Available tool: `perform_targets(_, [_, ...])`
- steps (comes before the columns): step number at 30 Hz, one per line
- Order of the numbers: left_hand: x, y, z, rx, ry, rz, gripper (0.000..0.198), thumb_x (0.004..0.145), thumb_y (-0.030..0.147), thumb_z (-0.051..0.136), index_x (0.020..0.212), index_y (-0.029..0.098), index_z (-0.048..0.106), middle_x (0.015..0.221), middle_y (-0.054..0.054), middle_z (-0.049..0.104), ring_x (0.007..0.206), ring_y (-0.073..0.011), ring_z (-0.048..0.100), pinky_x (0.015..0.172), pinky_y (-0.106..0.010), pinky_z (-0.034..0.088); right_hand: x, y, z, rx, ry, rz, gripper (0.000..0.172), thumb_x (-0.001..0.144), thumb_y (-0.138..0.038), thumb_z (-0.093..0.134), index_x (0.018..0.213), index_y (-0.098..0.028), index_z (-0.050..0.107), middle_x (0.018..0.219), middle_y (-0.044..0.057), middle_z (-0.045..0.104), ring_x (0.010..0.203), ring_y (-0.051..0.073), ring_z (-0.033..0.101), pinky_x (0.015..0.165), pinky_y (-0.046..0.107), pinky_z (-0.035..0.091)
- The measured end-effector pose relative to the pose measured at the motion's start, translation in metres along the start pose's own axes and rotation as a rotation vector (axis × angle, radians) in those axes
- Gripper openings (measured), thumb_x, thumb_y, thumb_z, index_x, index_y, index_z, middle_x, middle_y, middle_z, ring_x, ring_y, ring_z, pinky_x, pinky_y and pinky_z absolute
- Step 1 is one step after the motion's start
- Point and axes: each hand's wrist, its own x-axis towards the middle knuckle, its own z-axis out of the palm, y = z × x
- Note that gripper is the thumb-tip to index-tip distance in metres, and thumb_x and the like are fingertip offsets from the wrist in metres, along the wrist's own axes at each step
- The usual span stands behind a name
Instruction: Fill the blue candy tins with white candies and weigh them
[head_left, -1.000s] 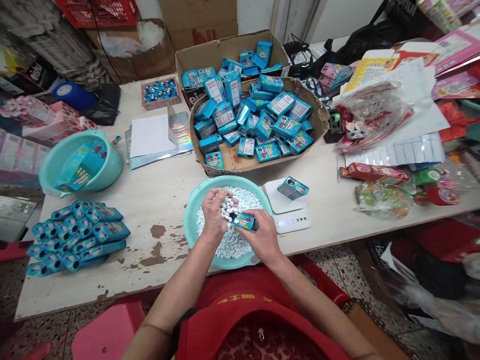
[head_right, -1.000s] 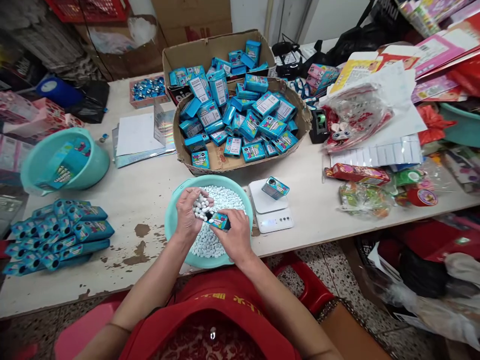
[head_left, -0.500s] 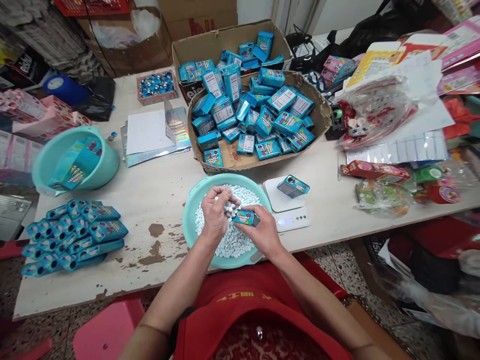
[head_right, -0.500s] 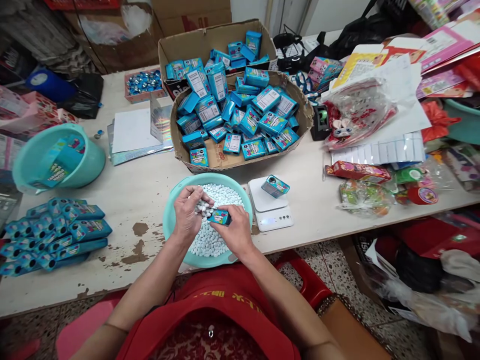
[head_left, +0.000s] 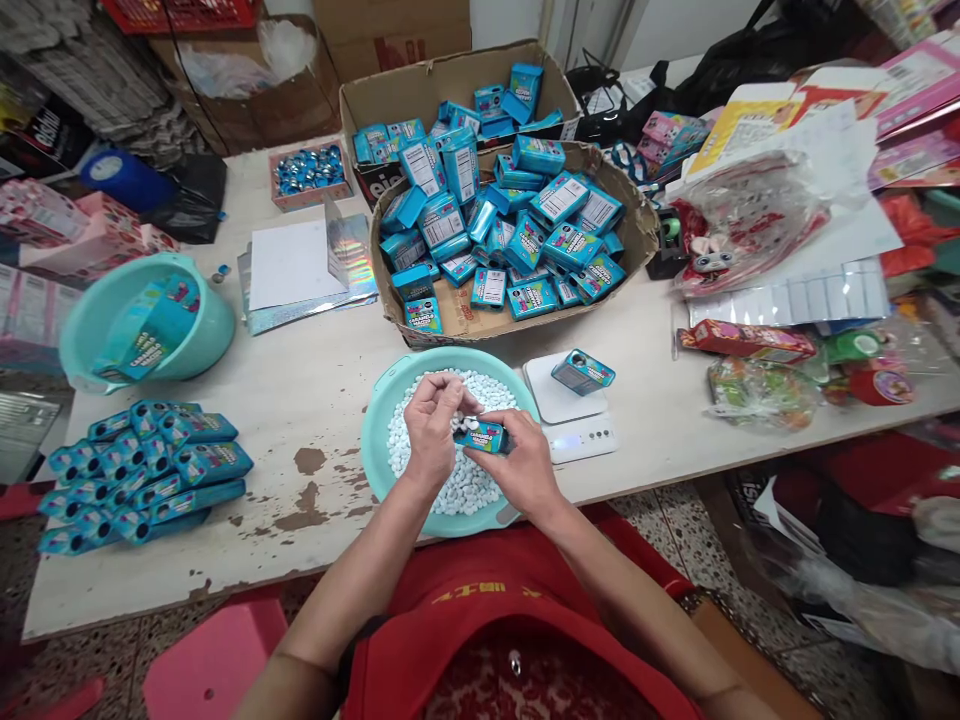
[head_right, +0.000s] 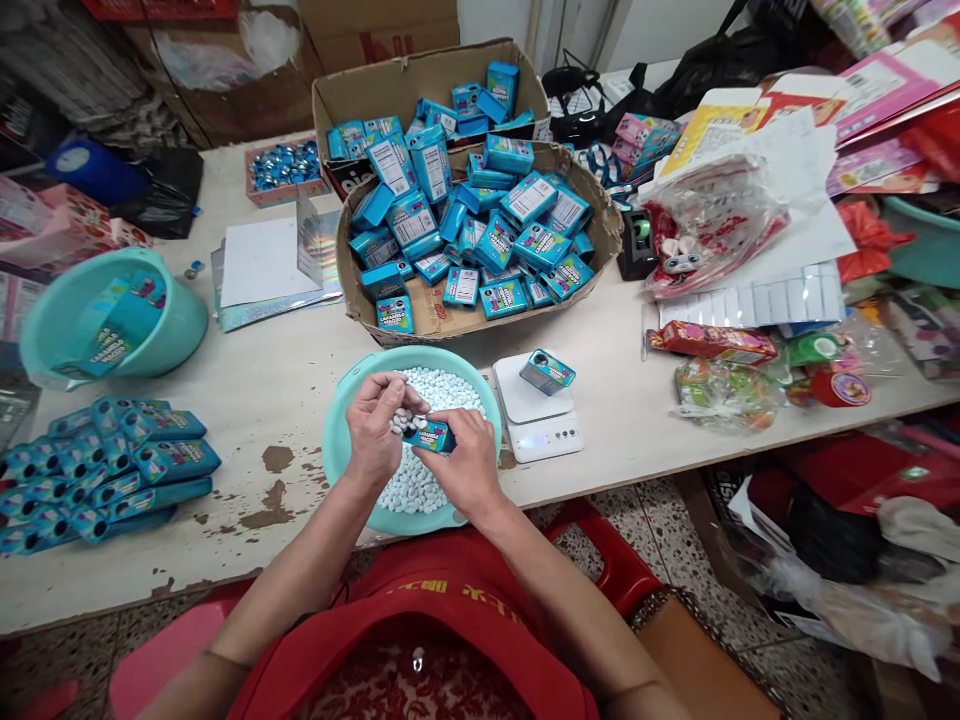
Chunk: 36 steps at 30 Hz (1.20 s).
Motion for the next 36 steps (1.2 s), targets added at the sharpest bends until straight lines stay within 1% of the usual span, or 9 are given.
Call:
perform_targets(7, [-0.002,-0.012,-0.001,0.065,0.014,0.024,0.020,0.080,0.038,0.063,0.078,0.019,0.058,0.058,0.003,0.053,0.049,-0.0082,0.048,0.050,-0.021,0.041,-0.001,0.000,-0.003,0.005,0.004,0.016,0.032,0.064,-0.020,0.076,0.093,-0.024,0.064,0.092,0.003,0.067,0.094,0.025,0.059,0.083,0.040,0.045])
perform_targets(12, [-0.005,-0.008,0.008,0.090,-0.118,-0.030,0.023,0.078,0.041,0.064,0.076,0.019,0.058,0.051,0.004,0.048,0.044,-0.0081,0.043,0.046,-0.021,0.035,0.000,0.002,-0.005,0.007,-0.025,0.052,0.029,0.065,-0.021,0.076,0.091,-0.024,0.065,0.092,0.003,0.068,0.092,0.025,0.060,0.083,0.041,0.046])
perform_targets(16, [0.008,-0.008,-0.007,0.033,-0.014,-0.013,0.024,0.079,0.043,0.060,0.080,0.020,0.055,0.047,0.007,0.040,0.039,-0.0078,0.035,0.041,-0.021,0.028,-0.003,0.013,-0.011,0.166,0.007,0.052,0.032,0.066,-0.025,0.077,0.096,-0.024,0.066,0.098,0.003,0.067,0.096,0.023,0.061,0.087,0.038,0.047])
perform_targets(18, [0.022,-0.020,-0.025,0.213,0.034,0.022,0.024,0.084,0.045,0.052,0.082,0.020,0.055,0.052,0.005,0.045,0.045,-0.0102,0.042,0.046,-0.022,0.035,-0.008,0.021,-0.014,0.241,0.023,0.051,0.034,0.066,-0.029,0.077,0.098,-0.025,0.066,0.101,0.004,0.067,0.099,0.023,0.061,0.089,0.038,0.048])
perform_targets(21, [0.043,-0.057,-0.048,0.746,-0.057,0.028,0.026,0.086,0.042,0.048,0.082,0.019,0.059,0.078,-0.004,0.063,0.079,-0.0189,0.059,0.074,-0.032,0.047,-0.015,0.032,-0.016,0.305,0.027,0.109,0.034,0.065,-0.031,0.079,0.095,-0.024,0.067,0.101,0.004,0.068,0.098,0.023,0.063,0.088,0.038,0.049])
perform_targets(24, [0.045,-0.093,-0.050,1.109,-0.208,0.052,0.024,0.085,0.037,0.052,0.094,0.018,0.065,0.112,-0.011,0.061,0.111,-0.0259,0.050,0.098,-0.040,0.038,-0.019,0.034,-0.017,0.353,0.016,0.145,0.036,0.063,-0.033,0.080,0.095,-0.023,0.067,0.099,0.004,0.069,0.093,0.023,0.065,0.086,0.036,0.052])
perform_targets(30, [0.004,-0.103,-0.042,1.524,-0.549,0.004,0.026,0.086,0.030,0.048,0.105,0.020,0.063,0.106,-0.010,0.062,0.100,-0.0251,0.054,0.085,-0.035,0.042,-0.021,0.022,-0.027,0.317,0.028,0.168,0.035,0.062,-0.039,0.077,0.092,-0.022,0.069,0.095,0.005,0.072,0.089,0.024,0.067,0.081,0.034,0.055])
perform_targets(33, [-0.004,-0.105,-0.058,1.475,-0.440,-0.061,0.023,0.083,0.030,0.049,0.099,0.021,0.064,0.100,-0.008,0.064,0.095,-0.0236,0.058,0.083,-0.033,0.042,-0.016,0.030,-0.030,0.229,0.080,0.244,0.043,0.057,-0.048,0.078,0.090,-0.022,0.071,0.088,0.004,0.073,0.078,0.024,0.069,0.071,0.030,0.057])
perform_targets(36, [0.000,-0.104,-0.071,1.195,-0.156,-0.116,0.018,0.079,0.032,0.050,0.077,0.020,0.064,0.082,-0.006,0.065,0.084,-0.0225,0.060,0.080,-0.033,0.043,-0.013,0.039,-0.030,0.190,0.067,0.328,0.051,0.052,-0.053,0.079,0.092,-0.022,0.071,0.083,0.003,0.074,0.075,0.025,0.069,0.063,0.027,0.057])
